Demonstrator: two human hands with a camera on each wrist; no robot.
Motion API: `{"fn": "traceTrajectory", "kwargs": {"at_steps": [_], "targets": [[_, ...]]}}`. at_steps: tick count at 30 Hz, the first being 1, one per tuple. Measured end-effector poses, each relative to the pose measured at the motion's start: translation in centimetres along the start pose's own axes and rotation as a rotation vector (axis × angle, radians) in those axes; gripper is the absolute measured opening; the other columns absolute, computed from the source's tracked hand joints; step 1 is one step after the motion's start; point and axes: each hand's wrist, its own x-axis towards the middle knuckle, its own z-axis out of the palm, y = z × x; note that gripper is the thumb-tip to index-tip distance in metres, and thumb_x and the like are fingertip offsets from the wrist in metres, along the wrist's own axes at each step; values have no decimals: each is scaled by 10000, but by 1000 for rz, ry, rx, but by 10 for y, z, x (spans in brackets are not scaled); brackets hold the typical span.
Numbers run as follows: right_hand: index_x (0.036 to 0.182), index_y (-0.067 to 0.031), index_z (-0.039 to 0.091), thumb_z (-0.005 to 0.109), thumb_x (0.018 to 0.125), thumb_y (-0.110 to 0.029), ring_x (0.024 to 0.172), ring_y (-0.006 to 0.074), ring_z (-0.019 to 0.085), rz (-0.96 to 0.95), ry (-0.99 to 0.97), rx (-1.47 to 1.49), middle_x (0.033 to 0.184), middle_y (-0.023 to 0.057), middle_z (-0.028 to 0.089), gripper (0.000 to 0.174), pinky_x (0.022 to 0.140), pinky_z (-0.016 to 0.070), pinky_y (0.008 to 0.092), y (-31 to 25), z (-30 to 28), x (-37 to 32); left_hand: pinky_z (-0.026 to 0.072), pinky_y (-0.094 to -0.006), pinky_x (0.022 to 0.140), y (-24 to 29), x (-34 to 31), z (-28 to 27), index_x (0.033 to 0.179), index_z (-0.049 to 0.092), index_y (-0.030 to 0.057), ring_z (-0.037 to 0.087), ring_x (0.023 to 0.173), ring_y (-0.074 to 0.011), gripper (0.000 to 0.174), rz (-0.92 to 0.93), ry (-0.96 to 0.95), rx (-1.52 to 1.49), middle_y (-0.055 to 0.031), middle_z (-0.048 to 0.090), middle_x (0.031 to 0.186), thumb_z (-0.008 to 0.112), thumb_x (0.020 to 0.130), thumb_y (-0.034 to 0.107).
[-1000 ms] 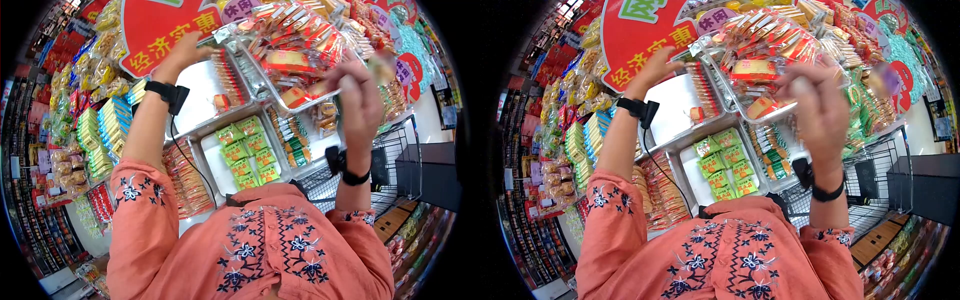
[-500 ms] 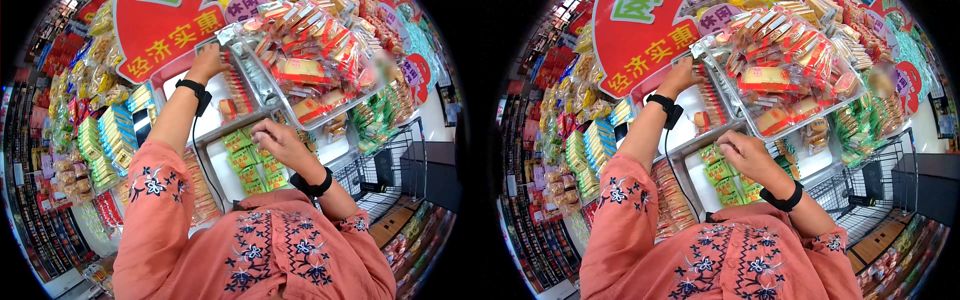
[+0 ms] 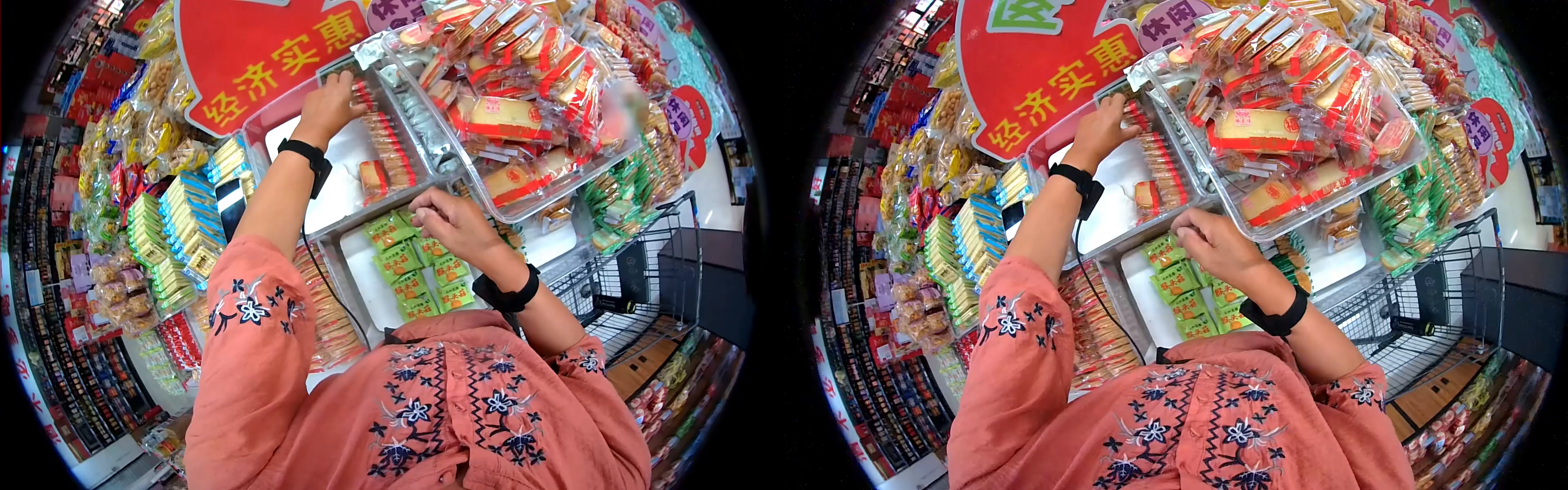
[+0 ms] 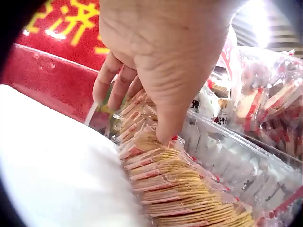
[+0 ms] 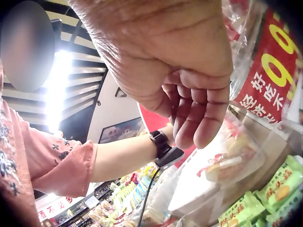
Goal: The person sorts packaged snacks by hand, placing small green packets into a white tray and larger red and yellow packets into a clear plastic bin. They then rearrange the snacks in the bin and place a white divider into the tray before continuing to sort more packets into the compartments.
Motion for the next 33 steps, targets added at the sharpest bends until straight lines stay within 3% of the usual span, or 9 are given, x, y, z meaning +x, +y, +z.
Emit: {"fn": "traceTrajectory", "kwargs": {"at_steps": [6,14,18,21,23,25,29,32,33], "targets": [[1081,17,612,543,1010,-137,745,140,602,-29,4,-24,854,89,663,182,691,505,319,3,1,-1,475,-424,828,9,5,5,1103,550,90,610,1037,-285,454,219,120,230,-95,604,1051,801,748,221],[1123,12,624,549,1033,-133,797,102,663,41,-18,-28,930,58,693,187,713,547,264,13,-5,-5,480,-437,826,9,12,3,1132,546,73,616,1030,-314,485,253,48,242,-111,604,1040,803,731,164],[1087,9,615,544,1014,-151,733,137,584,18,11,15,840,86,628,190,671,489,316,11,-3,-9,485,-441,826,-5,-1,-5,1222,546,88,626,997,-319,559,264,58,216,-115,600,1027,806,733,165],[1077,9,623,561,1004,-160,726,165,603,2,13,-22,829,113,643,195,674,498,335,17,0,-7,475,-428,705,-14,-14,-9,1159,587,164,641,878,-289,414,324,140,217,-98,598,942,736,775,127],[1067,11,629,575,995,-169,723,204,633,-8,15,-47,825,144,663,201,678,507,355,22,5,-5,482,-427,666,-20,-22,0,1170,599,208,645,861,-285,406,338,142,302,-97,591,954,728,790,141],[1099,19,624,562,1007,-143,742,147,654,-39,-24,-125,867,95,692,196,686,527,307,20,7,-4,485,-433,666,-22,-27,10,1183,603,203,645,868,-289,407,311,110,424,-98,590,961,721,798,145],[1115,24,622,553,1013,-127,743,129,667,-48,-47,-173,882,80,709,195,687,535,295,19,9,-4,533,-449,704,-11,-32,7,1298,562,174,647,893,-303,653,270,10,418,-112,564,1167,843,729,330],[1067,3,639,577,980,-179,763,297,689,-33,5,-89,853,194,694,211,701,525,388,21,10,-6,558,-477,761,4,-35,10,1217,557,98,643,965,-338,660,112,-48,277,-140,556,1201,867,694,354],[1070,4,638,576,980,-180,768,296,689,-21,4,-87,857,194,694,213,703,526,388,22,9,-6,563,-485,767,6,-34,12,1219,555,92,645,967,-348,641,85,-51,268,-147,554,1206,853,711,346]]}}
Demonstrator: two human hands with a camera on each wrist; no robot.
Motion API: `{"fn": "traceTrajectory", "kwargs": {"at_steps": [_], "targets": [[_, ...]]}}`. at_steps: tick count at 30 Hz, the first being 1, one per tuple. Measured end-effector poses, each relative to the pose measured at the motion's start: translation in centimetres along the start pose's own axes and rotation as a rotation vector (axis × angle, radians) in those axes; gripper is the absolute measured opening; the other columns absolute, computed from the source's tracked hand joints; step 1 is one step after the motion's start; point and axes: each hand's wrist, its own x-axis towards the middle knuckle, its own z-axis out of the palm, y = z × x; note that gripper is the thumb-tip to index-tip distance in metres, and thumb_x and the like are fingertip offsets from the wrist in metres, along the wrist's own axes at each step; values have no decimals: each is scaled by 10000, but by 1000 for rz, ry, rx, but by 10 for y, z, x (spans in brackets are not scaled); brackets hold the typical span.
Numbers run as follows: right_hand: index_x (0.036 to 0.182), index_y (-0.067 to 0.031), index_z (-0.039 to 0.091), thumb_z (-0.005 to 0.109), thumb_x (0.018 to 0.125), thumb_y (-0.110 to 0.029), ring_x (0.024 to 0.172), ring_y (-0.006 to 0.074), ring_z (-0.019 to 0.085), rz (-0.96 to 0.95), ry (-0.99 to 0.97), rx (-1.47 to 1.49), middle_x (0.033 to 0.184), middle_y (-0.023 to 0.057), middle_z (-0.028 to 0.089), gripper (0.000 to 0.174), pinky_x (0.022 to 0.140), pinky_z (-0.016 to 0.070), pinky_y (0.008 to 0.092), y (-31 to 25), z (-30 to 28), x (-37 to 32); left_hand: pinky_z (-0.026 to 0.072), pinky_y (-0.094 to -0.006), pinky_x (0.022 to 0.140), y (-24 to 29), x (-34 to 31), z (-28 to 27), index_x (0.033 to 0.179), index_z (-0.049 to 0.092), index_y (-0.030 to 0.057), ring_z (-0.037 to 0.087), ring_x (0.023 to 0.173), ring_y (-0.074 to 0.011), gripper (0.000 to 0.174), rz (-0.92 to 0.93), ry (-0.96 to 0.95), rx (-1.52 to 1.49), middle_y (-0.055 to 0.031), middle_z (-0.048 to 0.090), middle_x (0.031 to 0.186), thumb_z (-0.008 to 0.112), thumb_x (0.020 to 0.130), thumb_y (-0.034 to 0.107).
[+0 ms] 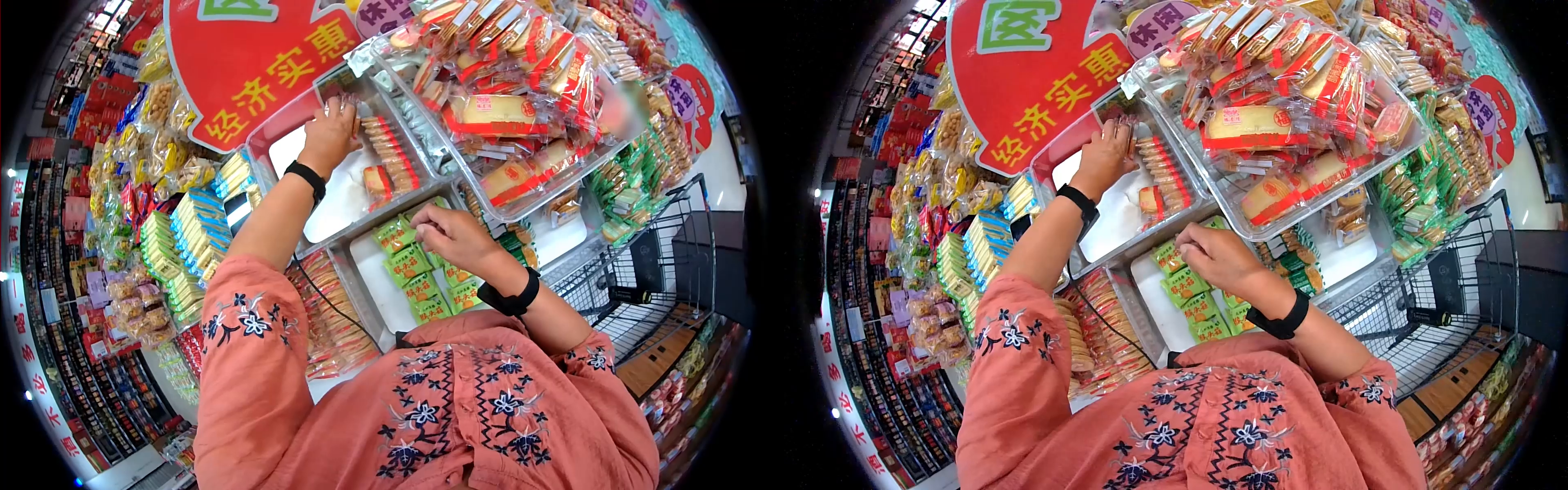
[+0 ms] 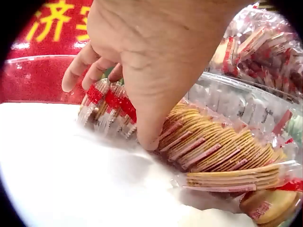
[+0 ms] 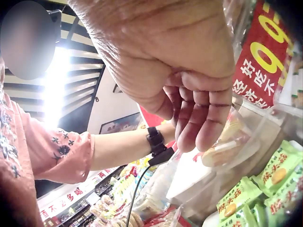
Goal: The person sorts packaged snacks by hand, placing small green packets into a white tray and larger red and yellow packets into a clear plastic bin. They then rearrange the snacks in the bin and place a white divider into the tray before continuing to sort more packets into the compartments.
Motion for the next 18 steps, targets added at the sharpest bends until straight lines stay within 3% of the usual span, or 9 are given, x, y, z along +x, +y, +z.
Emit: {"fn": "traceTrajectory", "kwargs": {"at_steps": [2,5,8,9,12,14,17,18], "targets": [[1074,5,636,573,981,-181,777,296,690,27,-3,5,866,196,694,218,708,527,388,2,-2,-2,575,-501,780,5,2,3,1222,551,79,650,970,-368,604,-51,-15,-23,-160,551,1215,826,747,332],[1083,5,633,568,982,-184,787,295,690,29,-7,1,876,197,694,224,712,527,383,2,-2,-2,574,-508,788,-1,7,33,1242,548,90,652,936,-394,529,-41,118,-51,-171,550,1210,761,803,295],[1079,5,636,568,981,-186,787,309,692,46,-19,-13,873,201,695,225,716,531,387,2,-4,-3,555,-520,839,-24,19,52,1273,593,120,635,993,-382,522,104,152,-4,-178,571,1224,749,823,334],[1075,5,636,569,980,-186,787,313,692,38,-13,-12,873,202,695,224,715,532,389,3,-4,-3,522,-528,908,-9,11,7,1252,617,116,621,1033,-406,472,-53,79,-209,-206,579,1231,698,859,364],[1065,5,638,571,976,-184,789,324,695,11,1,-10,872,205,697,219,714,533,397,6,-2,-3,516,-518,924,-22,9,11,1282,607,123,598,1107,-408,480,-226,81,-302,-204,575,1263,674,875,368],[1060,5,640,572,973,-180,792,328,698,2,1,-19,875,204,700,216,713,534,401,5,-2,-3,510,-483,943,-36,3,7,1282,602,88,587,1130,-417,532,-245,13,-433,-235,572,1247,685,852,389],[1115,21,632,559,1012,-166,742,131,665,-33,-49,-84,860,78,703,226,677,528,304,1,-1,-4,500,-428,968,-54,-5,9,1236,619,40,591,1138,-398,564,-368,-34,-653,-260,599,1178,708,815,405],[1118,21,631,560,1012,-167,743,132,666,-36,-56,-84,859,80,703,228,675,528,303,0,1,-5,498,-429,974,-55,-9,9,1229,625,44,590,1140,-397,550,-365,-30,-646,-261,604,1165,707,816,398]]}}
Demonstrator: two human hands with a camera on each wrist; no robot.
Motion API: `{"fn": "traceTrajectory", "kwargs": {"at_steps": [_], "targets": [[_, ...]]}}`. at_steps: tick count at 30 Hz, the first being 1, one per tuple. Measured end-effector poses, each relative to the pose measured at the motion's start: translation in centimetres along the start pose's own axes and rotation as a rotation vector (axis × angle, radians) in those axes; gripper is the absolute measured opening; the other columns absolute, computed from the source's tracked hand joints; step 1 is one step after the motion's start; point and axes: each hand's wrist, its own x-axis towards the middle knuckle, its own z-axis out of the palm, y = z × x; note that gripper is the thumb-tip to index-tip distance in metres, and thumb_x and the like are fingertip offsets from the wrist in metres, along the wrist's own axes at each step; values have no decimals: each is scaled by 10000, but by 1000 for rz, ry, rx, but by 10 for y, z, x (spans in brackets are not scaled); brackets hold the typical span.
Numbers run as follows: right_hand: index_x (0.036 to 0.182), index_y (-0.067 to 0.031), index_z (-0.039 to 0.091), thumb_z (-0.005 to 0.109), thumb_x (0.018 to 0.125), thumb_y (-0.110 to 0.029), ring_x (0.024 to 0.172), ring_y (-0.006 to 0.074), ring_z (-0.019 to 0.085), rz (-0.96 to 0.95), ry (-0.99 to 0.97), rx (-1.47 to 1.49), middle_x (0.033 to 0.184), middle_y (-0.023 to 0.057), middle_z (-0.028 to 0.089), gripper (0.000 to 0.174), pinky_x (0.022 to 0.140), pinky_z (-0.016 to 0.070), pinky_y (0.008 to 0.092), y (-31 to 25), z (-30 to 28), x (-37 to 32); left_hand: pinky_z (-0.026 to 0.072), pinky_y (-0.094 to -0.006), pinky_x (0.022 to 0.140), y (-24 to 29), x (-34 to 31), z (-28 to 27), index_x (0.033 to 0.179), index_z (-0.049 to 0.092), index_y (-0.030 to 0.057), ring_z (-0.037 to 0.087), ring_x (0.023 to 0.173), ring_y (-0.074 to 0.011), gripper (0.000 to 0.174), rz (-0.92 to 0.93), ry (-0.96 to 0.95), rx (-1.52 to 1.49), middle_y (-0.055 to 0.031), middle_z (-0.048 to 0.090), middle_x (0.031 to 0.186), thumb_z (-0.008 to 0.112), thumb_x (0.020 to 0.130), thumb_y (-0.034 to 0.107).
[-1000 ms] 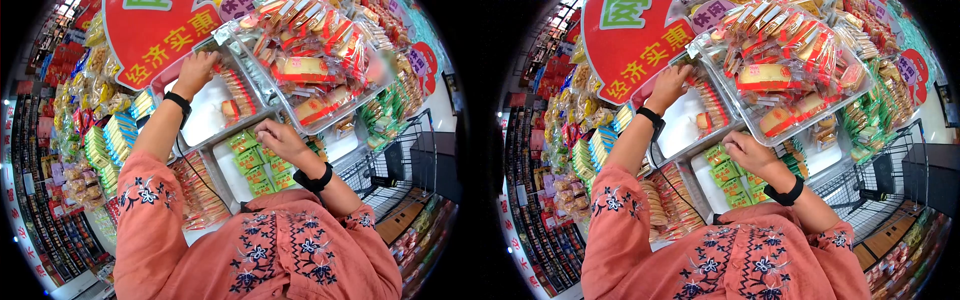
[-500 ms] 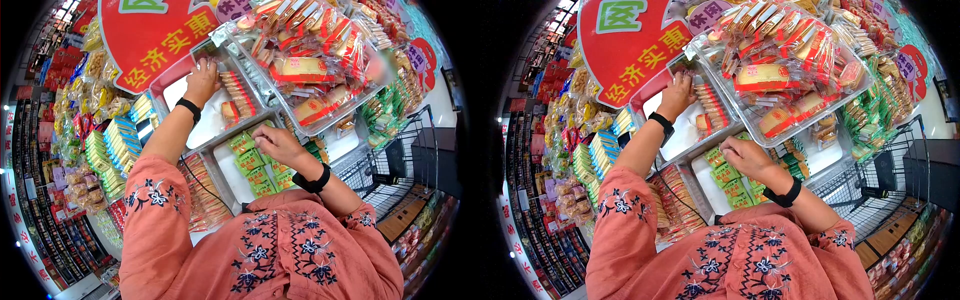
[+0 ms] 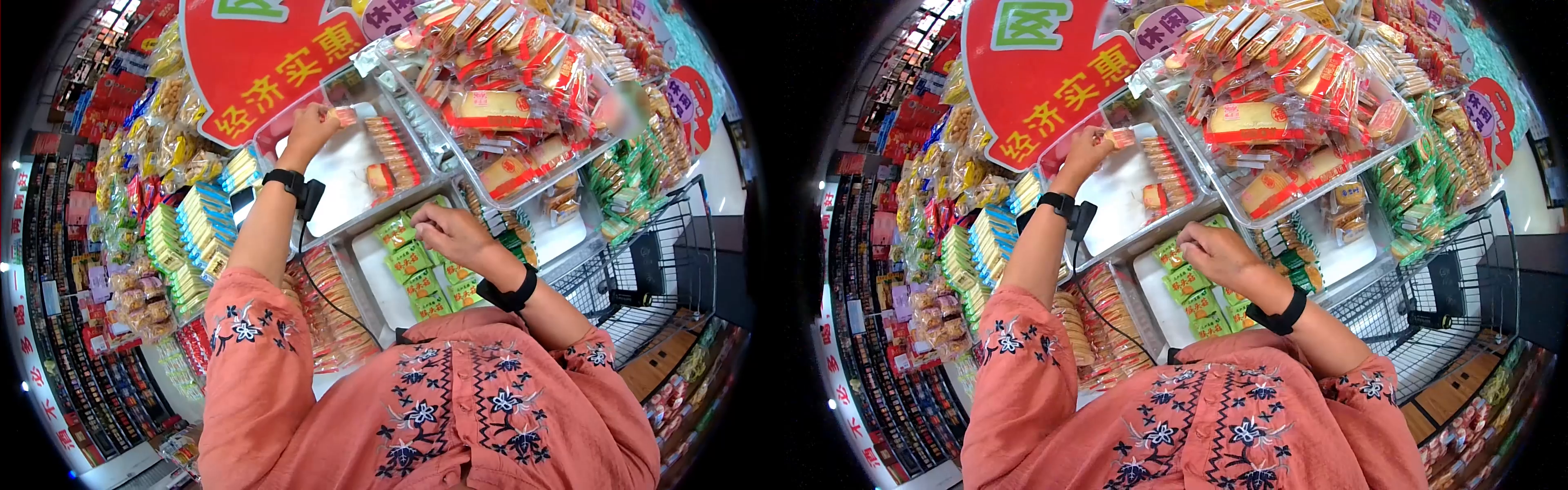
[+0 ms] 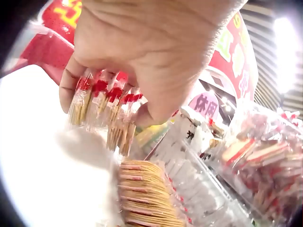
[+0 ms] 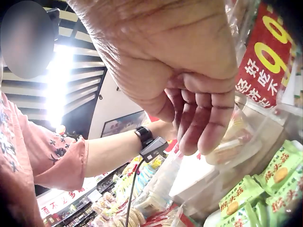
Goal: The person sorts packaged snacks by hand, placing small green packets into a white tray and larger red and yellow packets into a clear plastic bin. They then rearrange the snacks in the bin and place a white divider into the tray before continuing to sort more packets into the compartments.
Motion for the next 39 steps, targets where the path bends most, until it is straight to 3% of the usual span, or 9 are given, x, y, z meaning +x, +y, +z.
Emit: {"fn": "traceTrajectory", "kwargs": {"at_steps": [7,11,13,22,28,30,32,36,39], "targets": [[1131,27,624,558,1005,-167,748,135,676,-4,-8,-30,852,88,702,241,671,528,303,-5,7,-12,507,-527,931,8,-33,17,1159,605,53,600,1075,-473,360,199,79,309,-258,581,1216,708,871,242],[1131,19,625,559,998,-164,754,132,677,-3,11,-11,844,80,694,236,677,530,301,1,7,-22,510,-539,928,21,-40,23,1213,582,51,594,1080,-498,446,169,110,345,-254,545,1270,738,846,251],[1093,9,637,578,980,-178,729,210,662,43,43,22,832,138,680,226,677,520,352,-4,6,-27,527,-546,896,24,-38,24,1251,570,50,592,1082,-510,497,184,105,352,-252,533,1283,749,838,258],[1072,-19,649,603,974,-193,715,232,636,45,71,-15,819,159,655,205,671,508,375,-8,4,-40,561,-565,783,23,-25,49,1303,574,57,620,999,-506,673,193,219,420,-235,568,1209,728,862,540],[1081,-28,661,598,969,-195,719,255,668,-9,100,-56,808,162,677,211,673,520,387,-16,-1,-41,545,-607,851,16,-25,28,1309,546,144,601,1083,-510,506,35,129,326,-219,521,1290,696,881,369],[1073,-26,659,602,967,-199,720,271,667,-45,97,-67,808,161,677,210,674,517,392,-17,-2,-42,477,-563,1004,22,-29,11,1344,536,91,599,1152,-484,640,-117,132,118,-299,570,1277,713,839,442],[1064,-23,655,603,965,-200,722,279,666,-74,104,-86,810,161,677,210,677,516,393,-18,-3,-43,503,-514,996,-23,-6,21,1343,546,41,620,1131,-488,702,-39,212,-1,-318,602,1279,745,801,442],[1052,-20,650,604,964,-198,718,268,665,-102,110,-58,803,154,674,204,674,513,392,-19,-3,-44,570,-376,856,25,-21,-48,1392,492,-25,686,1029,-317,756,-75,199,-347,-230,646,1256,784,790,325],[1070,-8,650,600,965,-201,740,252,667,-55,70,-31,813,151,675,226,681,512,386,-30,-4,-46,568,-340,783,127,-59,-108,1521,326,17,655,1021,-227,800,-122,83,-810,-150,586,1256,706,853,238]]}}
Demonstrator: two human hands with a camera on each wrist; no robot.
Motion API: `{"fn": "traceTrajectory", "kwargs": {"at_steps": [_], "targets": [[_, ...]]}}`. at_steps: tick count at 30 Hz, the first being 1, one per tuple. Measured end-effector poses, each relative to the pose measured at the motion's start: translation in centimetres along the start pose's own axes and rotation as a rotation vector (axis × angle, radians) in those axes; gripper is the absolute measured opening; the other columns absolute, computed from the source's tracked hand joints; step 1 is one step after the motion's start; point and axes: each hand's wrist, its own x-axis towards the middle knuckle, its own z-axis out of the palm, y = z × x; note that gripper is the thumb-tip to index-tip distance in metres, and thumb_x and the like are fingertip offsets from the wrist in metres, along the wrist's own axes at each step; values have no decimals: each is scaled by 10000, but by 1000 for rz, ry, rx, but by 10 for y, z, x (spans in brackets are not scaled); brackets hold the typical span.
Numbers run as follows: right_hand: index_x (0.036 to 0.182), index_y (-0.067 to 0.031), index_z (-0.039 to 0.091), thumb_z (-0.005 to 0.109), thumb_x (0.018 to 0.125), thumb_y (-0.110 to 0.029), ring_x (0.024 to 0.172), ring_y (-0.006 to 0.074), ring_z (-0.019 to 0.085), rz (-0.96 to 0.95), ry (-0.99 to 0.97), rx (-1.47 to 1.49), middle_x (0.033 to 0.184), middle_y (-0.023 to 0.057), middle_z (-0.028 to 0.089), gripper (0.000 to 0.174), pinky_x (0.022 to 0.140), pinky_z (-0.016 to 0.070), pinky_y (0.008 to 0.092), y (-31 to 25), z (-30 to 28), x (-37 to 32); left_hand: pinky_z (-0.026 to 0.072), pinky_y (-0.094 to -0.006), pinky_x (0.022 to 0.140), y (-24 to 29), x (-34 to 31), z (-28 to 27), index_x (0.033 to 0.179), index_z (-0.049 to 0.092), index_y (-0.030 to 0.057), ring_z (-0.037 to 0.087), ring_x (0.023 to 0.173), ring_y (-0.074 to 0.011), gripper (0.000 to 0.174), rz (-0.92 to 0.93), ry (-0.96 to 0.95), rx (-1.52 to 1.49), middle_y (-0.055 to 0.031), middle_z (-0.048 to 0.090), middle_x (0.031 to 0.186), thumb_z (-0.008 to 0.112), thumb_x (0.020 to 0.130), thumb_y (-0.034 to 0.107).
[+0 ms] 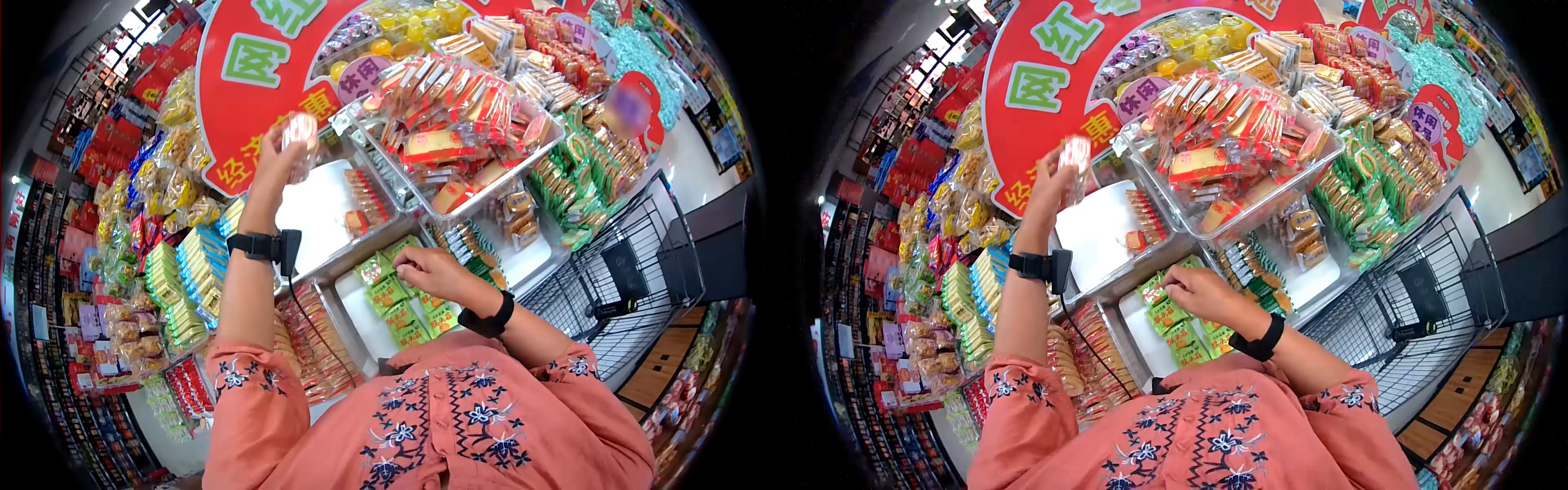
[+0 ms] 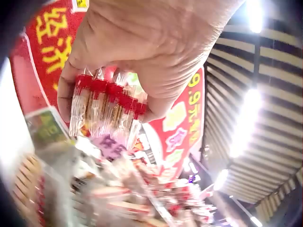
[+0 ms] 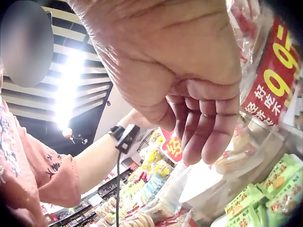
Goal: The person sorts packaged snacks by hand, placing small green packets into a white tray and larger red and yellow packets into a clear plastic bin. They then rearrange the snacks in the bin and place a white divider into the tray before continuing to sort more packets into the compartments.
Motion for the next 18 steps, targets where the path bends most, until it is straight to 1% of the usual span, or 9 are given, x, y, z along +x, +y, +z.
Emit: {"fn": "traceTrajectory", "kwargs": {"at_steps": [1,3,7,10,11,12,15,16,18], "targets": [[1077,-4,651,598,966,-203,752,261,670,-10,0,-14,825,158,678,234,687,513,386,-2,1,0,572,-338,784,19,-8,9,1532,305,21,650,1031,-225,789,14,2,-48,-150,569,1277,690,876,232],[1090,-1,645,597,981,-196,739,216,674,-55,-24,-64,831,123,686,229,682,522,356,-3,2,0,587,-379,831,28,-4,26,1534,279,4,630,1098,-233,804,165,-75,-243,-170,518,1351,708,912,277],[1088,4,637,584,992,-196,692,180,650,-116,-16,-52,812,98,674,228,651,517,339,-4,5,-3,573,-392,880,55,-3,69,1523,278,-23,639,1104,-246,784,149,-62,-368,-167,567,1295,704,937,275],[1091,19,652,585,972,-194,801,315,683,26,-47,-29,894,204,691,253,736,527,408,-18,-3,-10,566,-377,878,58,9,96,1525,272,-33,648,1085,-241,806,159,-94,-480,-166,592,1273,712,935,295],[1091,21,650,584,973,-195,800,319,684,44,-42,-22,894,207,690,255,735,527,410,-19,-4,-11,565,-369,871,55,13,104,1527,270,-35,652,1074,-238,818,172,-113,-515,-165,599,1267,716,933,307],[1092,24,649,583,974,-196,799,323,685,63,-38,-13,893,209,689,258,735,528,411,-19,-6,-13,526,-384,920,63,3,109,1554,230,-40,622,1132,-253,894,155,-131,-382,-184,576,1322,709,933,389],[1090,26,647,580,976,-196,792,328,686,48,-17,-7,889,210,689,258,733,531,413,-12,-8,-18,486,-379,1006,56,-1,119,1475,364,-78,587,1222,-256,799,119,4,-95,-218,559,1361,711,923,383],[1089,26,647,579,976,-195,788,328,687,29,-7,-11,887,210,689,258,732,532,413,-10,-9,-18,417,-389,1088,53,0,118,1512,314,-86,544,1287,-294,851,139,-40,-87,-236,518,1428,692,931,408],[1086,25,650,580,975,-197,789,331,687,25,-8,-23,890,210,693,258,731,533,413,-10,-10,-18,388,-403,1107,43,4,116,1566,236,-49,471,1359,-320,895,166,-45,-47,-249,466,1486,653,957,458]]}}
